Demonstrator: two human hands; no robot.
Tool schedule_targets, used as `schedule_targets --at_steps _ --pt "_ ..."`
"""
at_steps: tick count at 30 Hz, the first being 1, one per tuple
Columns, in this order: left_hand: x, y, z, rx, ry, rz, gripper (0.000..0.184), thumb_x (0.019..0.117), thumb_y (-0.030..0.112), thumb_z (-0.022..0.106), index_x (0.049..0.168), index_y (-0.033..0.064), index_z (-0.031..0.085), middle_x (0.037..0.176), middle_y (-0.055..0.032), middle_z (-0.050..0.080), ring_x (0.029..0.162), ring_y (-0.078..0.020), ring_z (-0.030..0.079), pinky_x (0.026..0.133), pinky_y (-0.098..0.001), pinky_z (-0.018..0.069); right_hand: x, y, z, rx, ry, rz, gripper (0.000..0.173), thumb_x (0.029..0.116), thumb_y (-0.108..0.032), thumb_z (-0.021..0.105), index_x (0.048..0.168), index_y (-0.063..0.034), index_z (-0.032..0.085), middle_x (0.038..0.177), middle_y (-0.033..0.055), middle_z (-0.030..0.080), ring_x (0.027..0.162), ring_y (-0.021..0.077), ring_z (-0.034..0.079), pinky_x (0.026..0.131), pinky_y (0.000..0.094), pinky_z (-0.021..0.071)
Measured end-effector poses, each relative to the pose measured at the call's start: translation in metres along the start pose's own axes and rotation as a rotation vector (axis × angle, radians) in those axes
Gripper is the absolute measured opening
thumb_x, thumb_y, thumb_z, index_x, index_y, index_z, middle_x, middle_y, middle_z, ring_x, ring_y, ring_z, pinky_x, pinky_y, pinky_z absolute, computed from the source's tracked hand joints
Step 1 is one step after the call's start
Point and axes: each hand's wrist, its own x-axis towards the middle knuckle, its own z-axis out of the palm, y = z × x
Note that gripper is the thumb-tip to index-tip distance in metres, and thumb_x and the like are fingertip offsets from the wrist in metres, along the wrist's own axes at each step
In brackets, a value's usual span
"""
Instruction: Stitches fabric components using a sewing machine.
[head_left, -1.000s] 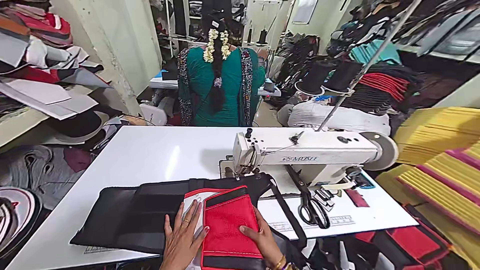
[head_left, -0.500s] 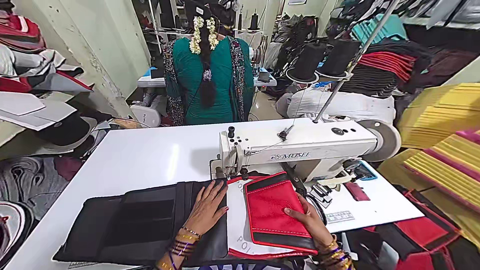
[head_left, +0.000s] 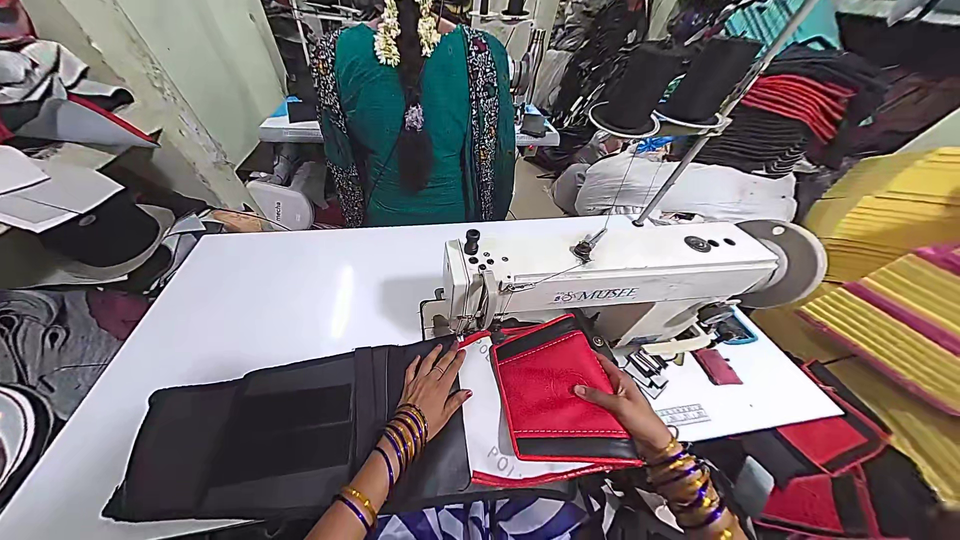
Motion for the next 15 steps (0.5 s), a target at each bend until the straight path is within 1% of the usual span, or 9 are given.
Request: schedule_targets --at_steps 4,9,12,15 --pt "-0.0055 0.0010 0.0016 0.012 -0.009 -0.002 0.066 0.1033 0.044 0.051 0.159 0.0125 0.037 0.168 -0.0036 0.030 0.156 -0.0365 0.021 0.118 -0.0682 0.0157 -0.0051 0.0002 0.0012 0.004 0.012 0.016 0.072 0.0785 -0.002 0.066 0.145 0.0024 0.040 0.117 0.0010 0.069 0.097 -0.0001 0.069 0.085 0.0188 0.0587" --pt "-0.0052 -0.0003 0.0000 0.004 -0.014 0.003 0.066 0.1042 0.044 0.048 0.160 0.0117 0.034 0.168 -0.0042 0.030 0.155 -0.0362 0.022 0.118 -0.0676 0.0167 -0.0030 0.0031 0.0016 0.030 0.010 -0.001 0.073 0.0792 -0.001 0.066 0.146 0.0026 0.039 0.120 0.0019 0.068 0.100 0.0005 0.069 0.088 0.0192 0.0582" --pt "-0.0051 0.0019 -0.0014 -0.012 -0.032 -0.013 0.067 0.1042 0.042 0.050 0.160 0.0106 0.034 0.168 -0.0057 0.029 0.156 -0.0365 0.021 0.119 -0.0674 0.0151 -0.0028 0.0030 0.0015 0.037 0.001 -0.006 0.073 0.0785 -0.001 0.067 0.146 0.0025 0.039 0.121 0.0022 0.067 0.102 0.0011 0.068 0.088 0.0195 0.0582" --pt "-0.0028 0.0029 -0.0034 0.005 -0.054 -0.038 0.067 0.1037 0.044 0.051 0.160 0.0126 0.035 0.168 -0.0039 0.029 0.156 -0.0350 0.020 0.119 -0.0663 0.0152 -0.0026 0.0025 0.0017 0.037 0.005 0.008 0.073 0.0780 0.000 0.067 0.146 0.0023 0.040 0.121 0.0028 0.067 0.101 0.0015 0.069 0.088 0.0199 0.0586"
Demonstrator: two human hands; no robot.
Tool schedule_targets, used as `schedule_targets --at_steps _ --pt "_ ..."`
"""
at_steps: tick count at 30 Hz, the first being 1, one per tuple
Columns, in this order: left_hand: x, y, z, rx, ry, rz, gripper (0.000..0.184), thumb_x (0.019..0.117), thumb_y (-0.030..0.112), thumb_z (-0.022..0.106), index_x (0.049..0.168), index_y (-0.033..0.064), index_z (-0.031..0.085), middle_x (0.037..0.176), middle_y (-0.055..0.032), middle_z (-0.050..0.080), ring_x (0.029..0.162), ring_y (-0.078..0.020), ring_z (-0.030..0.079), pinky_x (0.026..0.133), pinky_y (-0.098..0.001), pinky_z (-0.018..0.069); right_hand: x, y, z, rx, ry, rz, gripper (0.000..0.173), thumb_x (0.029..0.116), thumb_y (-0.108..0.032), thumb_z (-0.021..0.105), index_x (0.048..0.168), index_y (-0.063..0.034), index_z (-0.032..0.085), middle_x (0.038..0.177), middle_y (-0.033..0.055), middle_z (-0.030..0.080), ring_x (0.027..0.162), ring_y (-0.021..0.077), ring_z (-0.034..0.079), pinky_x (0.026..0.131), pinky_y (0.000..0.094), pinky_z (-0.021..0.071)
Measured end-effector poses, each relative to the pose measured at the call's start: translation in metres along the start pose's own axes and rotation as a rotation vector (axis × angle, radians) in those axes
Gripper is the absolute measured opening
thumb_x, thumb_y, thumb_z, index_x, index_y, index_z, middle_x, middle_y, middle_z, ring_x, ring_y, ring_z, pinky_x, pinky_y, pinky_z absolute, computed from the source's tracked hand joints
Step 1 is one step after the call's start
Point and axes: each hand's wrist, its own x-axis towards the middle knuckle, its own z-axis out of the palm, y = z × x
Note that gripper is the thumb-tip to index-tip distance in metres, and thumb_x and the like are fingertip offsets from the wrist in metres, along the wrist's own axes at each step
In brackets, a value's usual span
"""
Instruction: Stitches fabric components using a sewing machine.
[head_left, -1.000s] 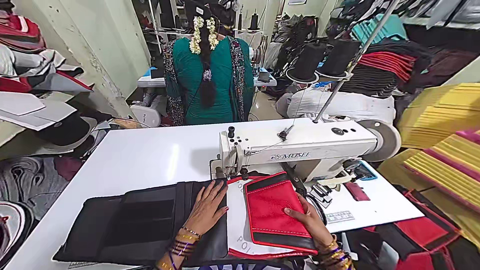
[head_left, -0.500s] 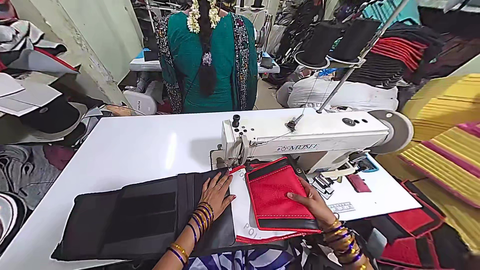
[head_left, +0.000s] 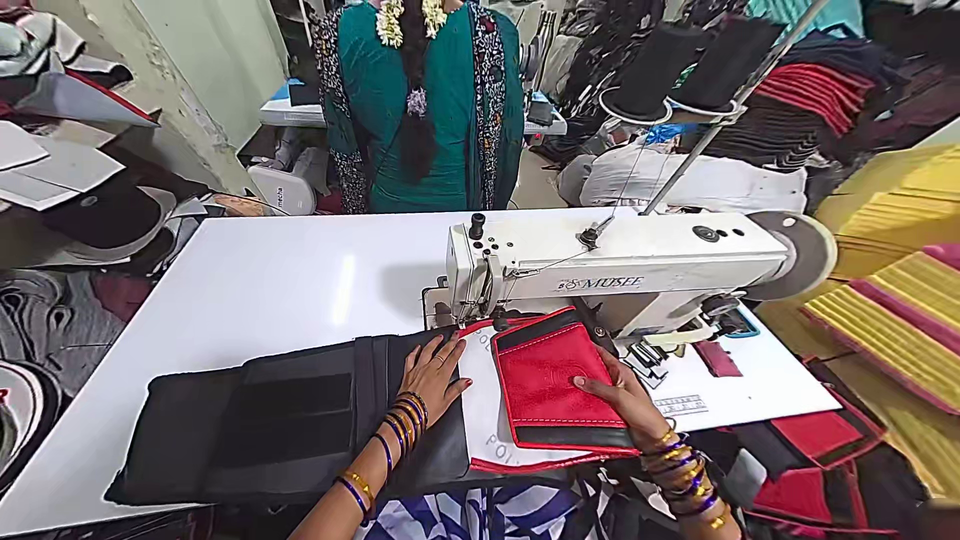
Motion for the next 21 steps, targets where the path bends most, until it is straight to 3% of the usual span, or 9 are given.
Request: schedule_targets --at_steps 9,21 --pt "0.005 -0.002 0.000 0.006 0.008 0.002 0.069 0.1016 0.048 0.053 0.160 0.0165 0.036 0.167 -0.0004 0.031 0.156 -0.0343 0.020 0.117 -0.0664 0.0146 0.004 0.002 -0.003 -0.015 0.004 0.034 0.072 0.0787 -0.001 0.067 0.145 0.0010 0.041 0.117 0.0022 0.069 0.097 0.0015 0.070 0.085 0.0201 0.0593" --pt "0.012 0.002 -0.011 -0.003 -0.082 -0.048 0.071 0.1025 0.049 0.053 0.163 0.0203 0.028 0.170 0.0018 0.024 0.158 -0.0311 0.013 0.120 -0.0641 0.0090 0.012 -0.008 -0.003 -0.046 -0.012 0.048 0.068 0.0823 0.003 0.065 0.146 0.0005 0.041 0.116 0.0041 0.069 0.095 0.0031 0.070 0.083 0.0214 0.0596"
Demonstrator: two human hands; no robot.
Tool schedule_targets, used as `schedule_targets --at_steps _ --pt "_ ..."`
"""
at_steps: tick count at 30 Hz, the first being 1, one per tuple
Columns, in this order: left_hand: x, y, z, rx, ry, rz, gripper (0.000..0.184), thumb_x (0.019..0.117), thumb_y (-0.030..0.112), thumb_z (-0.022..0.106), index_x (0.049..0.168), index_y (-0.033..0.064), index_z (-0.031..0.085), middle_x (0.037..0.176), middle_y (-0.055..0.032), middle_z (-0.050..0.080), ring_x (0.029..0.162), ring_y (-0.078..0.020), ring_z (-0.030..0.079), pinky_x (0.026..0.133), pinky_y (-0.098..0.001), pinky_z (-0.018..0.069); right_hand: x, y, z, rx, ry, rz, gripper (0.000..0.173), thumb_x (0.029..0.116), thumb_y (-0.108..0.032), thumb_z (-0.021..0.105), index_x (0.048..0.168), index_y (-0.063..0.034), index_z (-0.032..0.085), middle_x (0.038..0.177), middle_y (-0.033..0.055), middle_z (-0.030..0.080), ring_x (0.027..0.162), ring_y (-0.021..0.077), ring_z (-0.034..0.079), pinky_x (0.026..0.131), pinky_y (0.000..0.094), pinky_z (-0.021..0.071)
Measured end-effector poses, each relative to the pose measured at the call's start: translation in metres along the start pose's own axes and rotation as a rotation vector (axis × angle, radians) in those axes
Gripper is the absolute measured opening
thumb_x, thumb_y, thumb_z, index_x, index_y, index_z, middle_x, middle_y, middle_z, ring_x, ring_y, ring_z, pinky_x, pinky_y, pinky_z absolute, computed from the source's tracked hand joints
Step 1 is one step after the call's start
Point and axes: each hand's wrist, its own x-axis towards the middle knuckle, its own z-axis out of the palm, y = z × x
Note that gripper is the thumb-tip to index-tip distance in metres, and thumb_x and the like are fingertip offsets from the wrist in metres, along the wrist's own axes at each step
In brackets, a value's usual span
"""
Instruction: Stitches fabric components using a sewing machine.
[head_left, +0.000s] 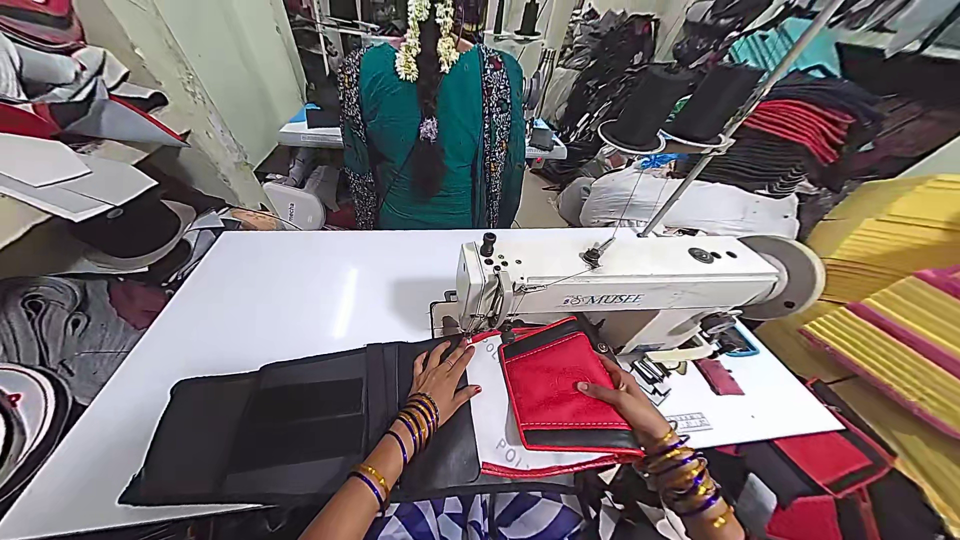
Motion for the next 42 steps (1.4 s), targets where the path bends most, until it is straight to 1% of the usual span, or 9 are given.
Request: schedule_targets --at_steps 10,13,15,17,19,21,23,28,42 --pt "-0.002 0.008 -0.001 0.033 -0.028 -0.046 0.071 0.1042 0.048 0.050 0.164 0.0214 0.024 0.171 0.0002 0.019 0.159 -0.0324 0.007 0.119 -0.0680 0.0044 -0.001 -0.006 0.002 -0.068 -0.003 0.009 0.071 0.0831 0.004 0.066 0.148 0.0014 0.039 0.121 0.0079 0.066 0.097 0.0027 0.068 0.084 0.0205 0.0579" --pt "-0.017 0.039 0.019 -0.031 0.054 -0.041 0.075 0.0980 0.049 0.060 0.160 0.0151 0.035 0.170 -0.0149 0.018 0.157 -0.0445 0.002 0.116 -0.0755 -0.0015 0.001 -0.005 0.002 -0.067 0.007 0.016 0.071 0.0824 0.004 0.067 0.148 0.0012 0.039 0.122 0.0094 0.065 0.098 0.0037 0.068 0.084 0.0212 0.0576" --pt "-0.027 0.063 0.039 -0.086 0.054 -0.033 0.082 0.0964 0.057 0.057 0.161 0.0129 0.033 0.171 -0.0141 0.015 0.156 -0.0464 -0.002 0.115 -0.0772 -0.0044 0.005 -0.002 0.000 -0.128 0.006 0.007 0.075 0.0832 -0.003 0.071 0.150 0.0000 0.038 0.128 0.0120 0.063 0.105 0.0056 0.067 0.090 0.0226 0.0561" --pt "-0.028 0.071 0.048 -0.062 0.018 -0.066 0.088 0.0954 0.064 0.052 0.164 0.0171 0.024 0.172 -0.0064 0.009 0.157 -0.0422 -0.006 0.115 -0.0749 -0.0065 0.006 0.001 -0.008 -0.338 0.018 -0.037 0.075 0.0891 -0.024 0.069 0.153 0.0004 0.037 0.134 0.0178 0.062 0.115 0.0144 0.065 0.100 0.0305 0.0519" --pt "-0.027 0.070 0.050 -0.059 0.032 -0.063 0.089 0.0934 0.067 0.053 0.164 0.0192 0.026 0.172 -0.0036 0.012 0.157 -0.0415 -0.004 0.115 -0.0747 -0.0052 0.005 -0.002 -0.023 -0.618 0.142 -0.135 0.065 0.0976 -0.033 0.062 0.147 0.0063 0.047 0.121 0.0291 0.067 0.106 0.0365 0.068 0.096 0.0532 0.0509" --pt "-0.025 0.067 0.050 -0.056 0.063 -0.053 0.088 0.0919 0.068 0.054 0.163 0.0213 0.030 0.171 -0.0018 0.016 0.157 -0.0413 -0.002 0.116 -0.0747 -0.0030 0.005 -0.009 -0.039 -0.878 0.360 -0.248 0.051 0.1005 -0.032 0.062 0.130 0.0095 0.060 0.105 0.0308 0.071 0.094 0.0475 0.070 0.085 0.0663 0.0508" --pt "-0.025 0.064 0.052 -0.043 0.101 -0.040 0.087 0.0911 0.069 0.054 0.162 0.0224 0.033 0.171 -0.0011 0.019 0.157 -0.0417 0.002 0.115 -0.0751 -0.0007 0.009 -0.014 -0.053 -1.020 0.532 -0.284 0.038 0.1001 -0.021 0.063 0.117 0.0130 0.066 0.107 0.0376 0.066 0.100 0.0573 0.065 0.086 0.0730 0.0456" --pt "-0.020 0.064 0.049 -0.019 0.105 -0.046 0.087 0.0897 0.072 0.053 0.161 0.0257 0.034 0.170 0.0004 0.022 0.157 -0.0420 0.004 0.115 -0.0747 0.0019 0.025 0.007 -0.063 -1.172 0.691 -0.269 0.030 0.0998 -0.010 0.058 0.094 0.0182 0.066 0.103 0.0428 0.063 0.104 0.0612 0.062 0.086 0.0708 0.0458" --pt "-0.041 0.072 0.064 -0.002 0.155 0.001 0.085 0.0881 0.071 0.055 0.158 0.0245 0.041 0.168 0.0011 0.028 0.155 -0.0461 0.010 0.115 -0.0753 0.0077 0.024 0.022 -0.047 -1.240 0.721 -0.227 0.032 0.1039 -0.007 0.048 0.099 0.0196 0.065 0.109 0.0406 0.064 0.105 0.0575 0.064 0.082 0.0666 0.0494"
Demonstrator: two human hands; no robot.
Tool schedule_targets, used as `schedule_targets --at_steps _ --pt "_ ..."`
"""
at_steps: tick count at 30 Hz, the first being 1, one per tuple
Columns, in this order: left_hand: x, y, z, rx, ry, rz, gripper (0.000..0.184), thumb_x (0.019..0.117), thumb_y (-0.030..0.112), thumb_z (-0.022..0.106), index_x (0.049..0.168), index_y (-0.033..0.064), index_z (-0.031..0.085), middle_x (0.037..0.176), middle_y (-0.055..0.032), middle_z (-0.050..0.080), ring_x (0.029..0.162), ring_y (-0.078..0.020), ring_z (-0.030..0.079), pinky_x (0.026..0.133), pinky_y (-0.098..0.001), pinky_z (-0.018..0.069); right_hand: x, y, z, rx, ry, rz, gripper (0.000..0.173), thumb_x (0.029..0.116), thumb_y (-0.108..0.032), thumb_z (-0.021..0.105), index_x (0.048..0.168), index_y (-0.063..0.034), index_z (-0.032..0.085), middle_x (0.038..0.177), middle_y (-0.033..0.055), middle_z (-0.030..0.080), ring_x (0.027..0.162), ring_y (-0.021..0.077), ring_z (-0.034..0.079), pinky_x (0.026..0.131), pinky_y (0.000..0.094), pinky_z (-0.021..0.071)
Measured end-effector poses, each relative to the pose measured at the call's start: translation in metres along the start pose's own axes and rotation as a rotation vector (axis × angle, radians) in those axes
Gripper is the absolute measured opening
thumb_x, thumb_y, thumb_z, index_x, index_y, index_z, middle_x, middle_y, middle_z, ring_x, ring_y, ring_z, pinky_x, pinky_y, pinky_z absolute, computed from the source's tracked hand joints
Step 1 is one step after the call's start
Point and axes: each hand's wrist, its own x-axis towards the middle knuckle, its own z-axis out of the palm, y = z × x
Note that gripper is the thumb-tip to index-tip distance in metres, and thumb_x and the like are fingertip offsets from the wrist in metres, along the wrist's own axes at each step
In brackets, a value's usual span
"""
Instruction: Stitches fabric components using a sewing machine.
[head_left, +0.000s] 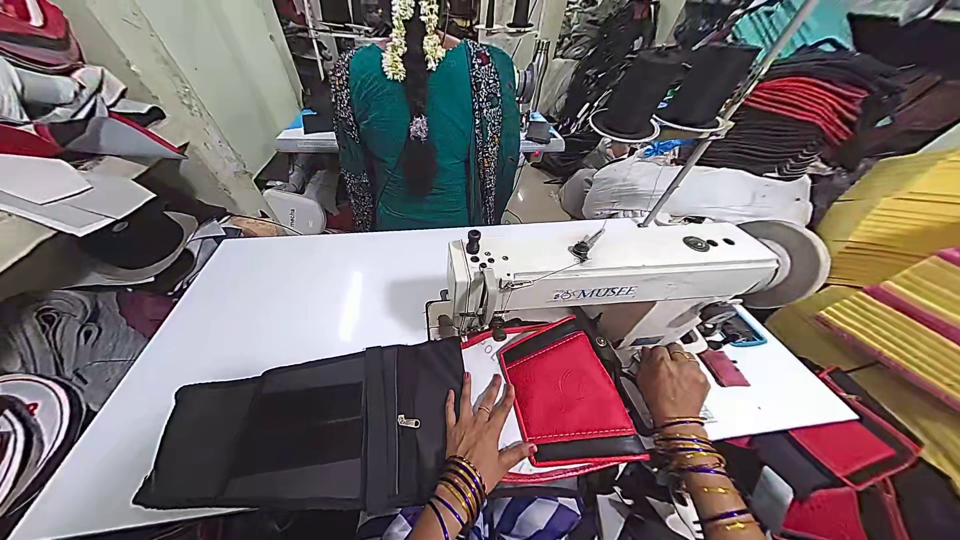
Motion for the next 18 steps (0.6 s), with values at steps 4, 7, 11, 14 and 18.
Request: schedule_targets --at_steps 4,7,11,14,18 --pt "0.002 0.002 -0.002 -0.021 -0.043 -0.018 0.086 0.0884 0.070 0.057 0.160 0.0262 0.037 0.169 0.0018 0.025 0.156 -0.0446 0.006 0.116 -0.0744 0.0044 0.007 0.005 -0.019 0.088 -0.007 -0.077 0.028 0.1001 -0.008 0.055 0.095 0.0161 0.068 0.103 0.0402 0.065 0.102 0.0592 0.063 0.083 0.0704 0.0467" --pt "0.010 0.001 -0.008 -0.018 -0.082 -0.038 0.087 0.0885 0.072 0.055 0.161 0.0287 0.034 0.170 0.0038 0.022 0.157 -0.0416 0.003 0.117 -0.0730 0.0020 -0.011 -0.007 -0.040 0.290 -0.017 -0.228 0.026 0.0984 -0.010 0.058 0.098 0.0113 0.072 0.097 0.0349 0.069 0.092 0.0550 0.068 0.078 0.0706 0.0492" --pt "0.015 -0.003 -0.006 -0.021 -0.040 -0.044 0.087 0.0873 0.072 0.057 0.160 0.0289 0.037 0.169 0.0034 0.024 0.157 -0.0420 0.006 0.116 -0.0737 0.0033 -0.073 -0.055 -0.044 0.663 -0.063 -0.570 0.029 0.0932 -0.017 0.056 0.089 0.0032 0.076 0.090 0.0169 0.076 0.084 0.0303 0.075 0.076 0.0474 0.0601" --pt "0.022 -0.001 -0.013 -0.001 -0.101 -0.065 0.082 0.0910 0.058 0.064 0.161 0.0298 0.033 0.170 0.0032 0.020 0.157 -0.0409 0.003 0.117 -0.0722 0.0025 -0.112 -0.084 -0.025 0.765 -0.216 -0.804 0.023 0.0910 -0.018 0.060 0.088 -0.0069 0.079 0.098 0.0074 0.078 0.094 0.0229 0.074 0.084 0.0382 0.0593" --pt "0.022 -0.019 -0.048 -0.182 -0.236 0.057 0.047 0.1061 0.019 0.050 0.153 0.0134 0.049 0.163 -0.0096 0.039 0.155 -0.0385 0.021 0.123 -0.0622 0.0103 -0.128 -0.087 0.006 0.764 -0.223 -0.918 0.023 0.0925 -0.022 0.060 0.093 -0.0113 0.080 0.103 0.0063 0.076 0.102 0.0250 0.070 0.089 0.0434 0.0510"
